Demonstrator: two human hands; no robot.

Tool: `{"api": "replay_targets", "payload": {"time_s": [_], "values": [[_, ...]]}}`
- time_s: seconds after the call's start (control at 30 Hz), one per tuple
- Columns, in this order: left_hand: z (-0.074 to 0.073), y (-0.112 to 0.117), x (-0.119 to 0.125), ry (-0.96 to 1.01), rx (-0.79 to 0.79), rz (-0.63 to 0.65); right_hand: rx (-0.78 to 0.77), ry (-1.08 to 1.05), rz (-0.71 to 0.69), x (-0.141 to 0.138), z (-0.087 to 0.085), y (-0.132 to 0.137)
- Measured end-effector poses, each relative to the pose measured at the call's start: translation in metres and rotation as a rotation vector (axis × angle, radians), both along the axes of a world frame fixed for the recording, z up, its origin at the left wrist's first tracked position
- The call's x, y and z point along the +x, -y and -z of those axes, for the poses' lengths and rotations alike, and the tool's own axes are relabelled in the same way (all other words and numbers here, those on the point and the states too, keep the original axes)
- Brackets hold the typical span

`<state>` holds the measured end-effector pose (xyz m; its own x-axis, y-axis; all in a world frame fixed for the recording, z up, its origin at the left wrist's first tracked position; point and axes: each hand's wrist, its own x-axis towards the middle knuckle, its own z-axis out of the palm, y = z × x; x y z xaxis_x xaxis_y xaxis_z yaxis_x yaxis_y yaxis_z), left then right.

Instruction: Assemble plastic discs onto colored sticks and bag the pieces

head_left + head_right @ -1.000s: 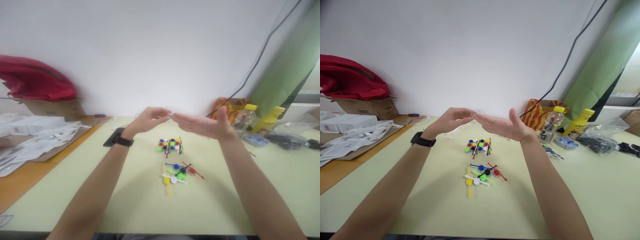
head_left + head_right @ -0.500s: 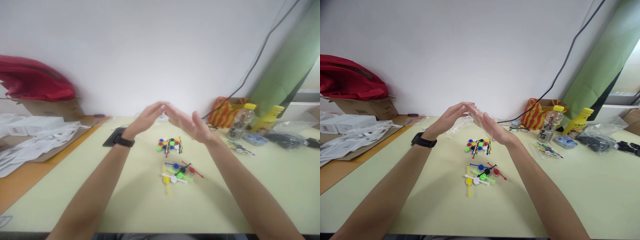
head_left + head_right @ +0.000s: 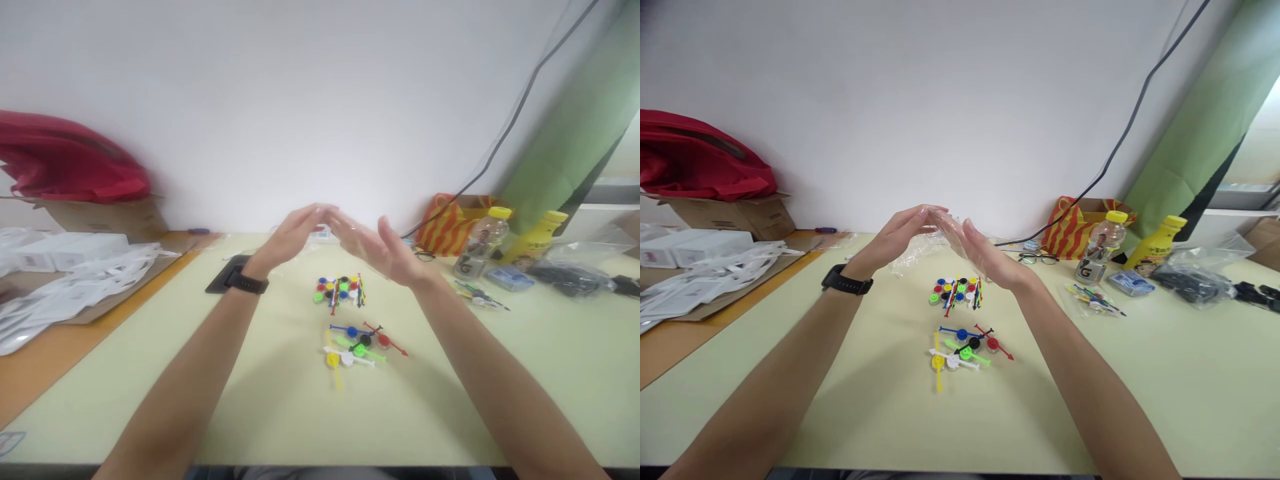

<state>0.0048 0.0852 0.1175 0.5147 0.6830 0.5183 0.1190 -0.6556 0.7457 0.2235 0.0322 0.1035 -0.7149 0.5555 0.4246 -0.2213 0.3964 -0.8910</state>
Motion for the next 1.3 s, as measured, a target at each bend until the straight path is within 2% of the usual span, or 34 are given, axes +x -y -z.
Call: {"api": "replay_targets", "payload": {"time_s": [0.2, 0.43, 0.73, 1.03, 1.17, 1.3], "values": [[0.002, -0.002, 0.001, 0.077, -0.053, 0.041, -0.141, -0.054, -0.093, 0.009, -0.007, 0.001], [0.005, -0.006, -0.003, 0.049, -0.161, 0.127, -0.115, -0.183, -0.127, 0.018, -0.012, -0.003], [0.008, -0.009, -0.007, -0.024, 0.022, -0.047, -0.086, -0.252, 0.036, 0.026, -0.008, -0.004], [0.011, -0.013, -0.009, -0.029, 0.09, -0.125, -0.066, -0.245, 0.144, 0.028, -0.004, -0.011], [0.012, -0.014, -0.009, -0.008, 0.107, -0.131, -0.084, -0.226, 0.089, 0.033, 0.0, -0.018], [0.006, -0.015, -0.018, -0.033, 0.132, -0.176, -0.188, -0.251, 0.042, 0.052, 0.01, -0.031]]}}
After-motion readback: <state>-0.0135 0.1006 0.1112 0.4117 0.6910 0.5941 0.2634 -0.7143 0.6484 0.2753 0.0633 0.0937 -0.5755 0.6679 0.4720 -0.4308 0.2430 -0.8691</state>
